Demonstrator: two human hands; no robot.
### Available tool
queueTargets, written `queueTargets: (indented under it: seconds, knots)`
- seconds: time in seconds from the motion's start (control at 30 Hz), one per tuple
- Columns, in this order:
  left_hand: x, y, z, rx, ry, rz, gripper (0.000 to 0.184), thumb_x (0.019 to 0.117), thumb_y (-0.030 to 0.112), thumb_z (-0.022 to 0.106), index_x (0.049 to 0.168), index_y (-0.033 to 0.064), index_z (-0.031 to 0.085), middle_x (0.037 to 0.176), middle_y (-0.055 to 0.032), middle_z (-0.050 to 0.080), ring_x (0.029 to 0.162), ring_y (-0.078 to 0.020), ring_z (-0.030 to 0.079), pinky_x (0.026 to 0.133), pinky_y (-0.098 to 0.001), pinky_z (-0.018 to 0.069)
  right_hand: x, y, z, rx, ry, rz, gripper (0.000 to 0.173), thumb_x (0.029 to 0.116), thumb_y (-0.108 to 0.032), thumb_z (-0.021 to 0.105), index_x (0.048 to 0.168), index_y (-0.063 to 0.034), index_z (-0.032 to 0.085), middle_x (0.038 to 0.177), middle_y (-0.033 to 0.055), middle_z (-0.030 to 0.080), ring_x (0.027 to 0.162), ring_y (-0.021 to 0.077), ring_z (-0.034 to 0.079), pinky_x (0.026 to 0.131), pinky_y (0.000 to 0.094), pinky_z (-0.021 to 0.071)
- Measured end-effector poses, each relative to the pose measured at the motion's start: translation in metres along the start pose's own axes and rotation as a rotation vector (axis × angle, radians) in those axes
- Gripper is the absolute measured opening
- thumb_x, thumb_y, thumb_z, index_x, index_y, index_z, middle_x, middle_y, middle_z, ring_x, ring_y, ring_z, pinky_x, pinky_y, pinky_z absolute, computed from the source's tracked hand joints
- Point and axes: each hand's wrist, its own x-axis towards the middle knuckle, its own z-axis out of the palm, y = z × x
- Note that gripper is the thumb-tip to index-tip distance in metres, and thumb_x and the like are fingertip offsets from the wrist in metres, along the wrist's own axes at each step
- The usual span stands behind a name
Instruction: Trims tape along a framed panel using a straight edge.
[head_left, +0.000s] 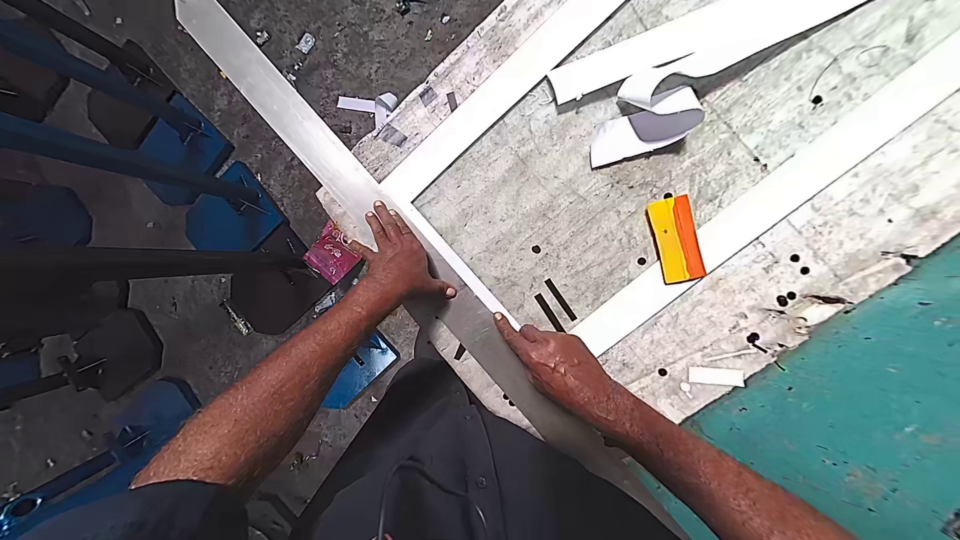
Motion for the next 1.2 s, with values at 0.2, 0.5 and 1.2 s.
queueTargets:
  seconds: [0.2,0.5,1.2]
  knots:
    - [-0.001,0.002,-0.002,-0.019,-0.015,-0.009,0.175,0.043,0.084,0.084,0.157,-0.0125,-0.006,0.164,-0.0347,-0.02,0.154,-0.0525,-0.009,0.11,-0.0836,0.0107,-0.03,0.004,0.008,-0.028,0.027,-0.019,0.055,0.0909,-0.001,0.056,0.146,-0.0062,0.057,0.078,0.0138,0.065,0.055,0.0283,0.064,0.046,0.0404,0.0509]
    - [0.0,0.004,-0.004,0.008,-0.022,-0.024,0.175,0.043,0.083,0.085,0.157,-0.0127,-0.008,0.164,-0.0347,-0.02,0.155,-0.0517,-0.006,0.11,-0.0827,0.0155,-0.06,0.009,0.02,-0.026,0.101,-0.024,0.049,0.0961,-0.001,0.049,0.144,-0.0052,0.059,0.073,0.0116,0.062,0.052,0.0257,0.061,0.043,0.0371,0.0474]
    - [0.0,0.0,-0.001,-0.022,0.016,-0.019,0.177,0.0402,0.081,0.087,0.158,-0.0109,-0.009,0.165,-0.0331,-0.019,0.155,-0.0527,-0.005,0.11,-0.0844,0.0123,-0.119,0.012,0.028,-0.048,0.091,0.012,0.045,0.1001,-0.001,0.046,0.143,-0.0044,0.059,0.071,0.0107,0.059,0.05,0.0243,0.058,0.042,0.0352,0.0451]
